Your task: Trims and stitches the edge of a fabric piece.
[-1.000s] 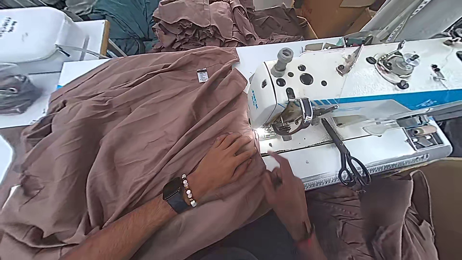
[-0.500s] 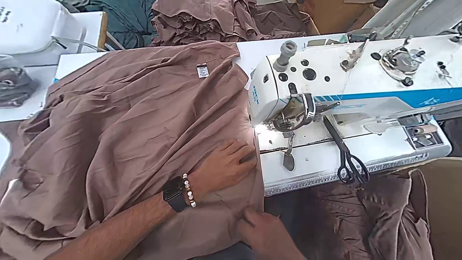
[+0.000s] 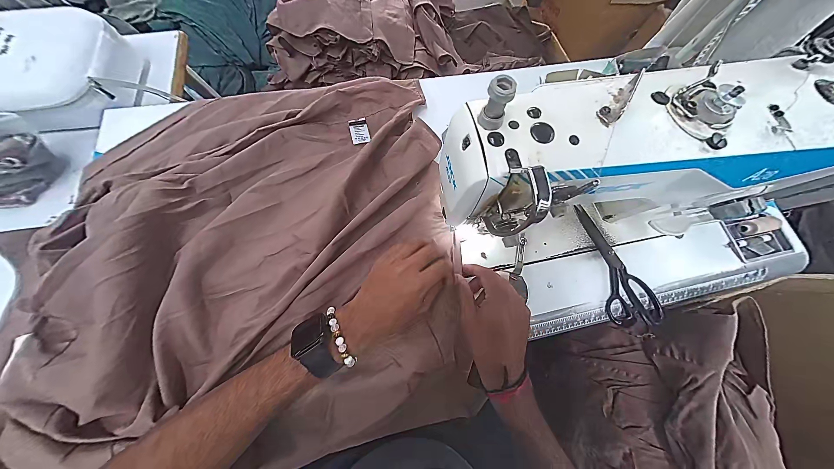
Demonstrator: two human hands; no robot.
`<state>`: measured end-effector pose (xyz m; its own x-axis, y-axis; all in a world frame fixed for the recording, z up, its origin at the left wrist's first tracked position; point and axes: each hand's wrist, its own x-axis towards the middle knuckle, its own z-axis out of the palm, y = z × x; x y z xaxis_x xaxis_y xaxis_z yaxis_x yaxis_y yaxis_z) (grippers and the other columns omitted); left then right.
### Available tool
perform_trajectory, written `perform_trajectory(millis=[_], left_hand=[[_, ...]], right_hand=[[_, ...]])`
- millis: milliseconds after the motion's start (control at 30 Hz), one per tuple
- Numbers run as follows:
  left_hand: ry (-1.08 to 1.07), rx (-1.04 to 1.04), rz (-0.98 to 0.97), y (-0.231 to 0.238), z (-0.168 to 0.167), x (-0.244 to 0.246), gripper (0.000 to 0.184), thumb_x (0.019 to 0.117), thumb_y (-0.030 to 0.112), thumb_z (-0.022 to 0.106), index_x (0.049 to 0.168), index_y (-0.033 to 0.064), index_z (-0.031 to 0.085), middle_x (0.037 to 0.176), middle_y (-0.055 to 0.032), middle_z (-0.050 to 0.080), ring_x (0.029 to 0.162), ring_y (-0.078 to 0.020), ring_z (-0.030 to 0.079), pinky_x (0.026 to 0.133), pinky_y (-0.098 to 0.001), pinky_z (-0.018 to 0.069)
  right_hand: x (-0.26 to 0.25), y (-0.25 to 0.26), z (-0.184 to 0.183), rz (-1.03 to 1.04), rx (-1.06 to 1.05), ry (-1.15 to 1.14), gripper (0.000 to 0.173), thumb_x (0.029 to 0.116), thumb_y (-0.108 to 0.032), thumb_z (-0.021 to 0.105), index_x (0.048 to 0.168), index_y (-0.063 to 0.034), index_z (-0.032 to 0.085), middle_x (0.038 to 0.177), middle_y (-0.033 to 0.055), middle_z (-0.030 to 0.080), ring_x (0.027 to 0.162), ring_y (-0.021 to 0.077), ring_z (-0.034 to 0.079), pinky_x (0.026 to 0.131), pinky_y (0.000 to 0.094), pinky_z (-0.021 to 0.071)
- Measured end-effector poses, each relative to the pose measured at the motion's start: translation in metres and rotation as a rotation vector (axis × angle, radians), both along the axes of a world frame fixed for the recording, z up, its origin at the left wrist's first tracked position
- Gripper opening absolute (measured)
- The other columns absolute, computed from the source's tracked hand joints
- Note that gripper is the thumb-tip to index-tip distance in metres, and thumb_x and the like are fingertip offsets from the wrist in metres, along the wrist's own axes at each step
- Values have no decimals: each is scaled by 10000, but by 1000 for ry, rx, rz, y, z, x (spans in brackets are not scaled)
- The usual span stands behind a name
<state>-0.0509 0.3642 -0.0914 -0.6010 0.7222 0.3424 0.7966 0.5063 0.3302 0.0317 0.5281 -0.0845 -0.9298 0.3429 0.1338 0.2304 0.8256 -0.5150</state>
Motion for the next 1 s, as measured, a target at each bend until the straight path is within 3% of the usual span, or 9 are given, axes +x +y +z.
perform_trajectory(millis=[100, 200, 333, 467, 600, 833, 933, 1000], left_hand=[[47, -26, 100, 3, -9, -8, 281, 1045, 268, 498, 1190, 171, 718, 1239, -25, 697, 1237, -234, 602, 1036, -442, 473], [70, -56, 119, 3, -17, -9, 321, 1044, 298, 488, 1278, 237, 699, 1320, -34, 661, 1285, -253, 569, 1057, -468, 448], [85, -162, 191, 5, -17, -9, 419, 1052, 384, 411, 1403, 311, 627, 1391, -29, 613, 1337, -267, 507, 1084, -485, 388], [104, -151, 204, 5, -19, -7, 409, 1057, 410, 416, 1347, 269, 668, 1391, -29, 623, 1330, -265, 521, 1097, -490, 386], [82, -113, 97, 1, -17, -6, 363, 1059, 361, 450, 1364, 360, 647, 1389, -6, 616, 1308, -231, 536, 1064, -475, 406], [140, -116, 71, 4, -14, -35, 324, 1043, 379, 484, 1231, 302, 736, 1259, -26, 651, 1248, -255, 539, 1046, -473, 393], [127, -161, 39, 5, -8, -23, 350, 1050, 335, 459, 1305, 271, 689, 1334, -30, 653, 1300, -274, 547, 1075, -508, 416], [54, -155, 23, 5, -6, -5, 373, 1060, 305, 438, 1367, 278, 648, 1440, 7, 606, 1383, -253, 501, 1118, -488, 406]], right_hand=[[0, -5, 2, -16, 34, -41, 273, 945, -385, 649, 1083, -183, 771, 779, -58, 712, 736, 137, 678, 614, 359, 543], [0, -3, -1, -8, 49, 9, 232, 936, -300, 626, 1064, -171, 771, 753, -53, 687, 678, 115, 656, 566, 325, 527], [2, 2, -7, 74, 62, 107, 305, 933, -193, 584, 1164, -122, 770, 769, -5, 684, 659, 134, 636, 556, 319, 522], [9, 1, -13, 176, 243, 151, 335, 959, -188, 561, 1211, -110, 768, 777, 30, 652, 683, 166, 634, 550, 300, 505], [8, 4, -7, 250, 327, 99, 345, 966, -184, 550, 1228, -90, 754, 830, 60, 670, 722, 201, 653, 584, 316, 526], [-22, 4, -5, 299, 378, 64, 320, 977, -155, 554, 1219, -45, 733, 864, 98, 655, 778, 250, 654, 650, 355, 545], [-11, 10, -3, 298, 313, 85, 349, 981, -184, 537, 1254, -85, 729, 960, 102, 669, 882, 257, 658, 716, 371, 553], [17, 13, -4, 284, 173, 161, 299, 1006, -251, 565, 1182, -112, 762, 990, 89, 696, 914, 238, 664, 756, 373, 563]])
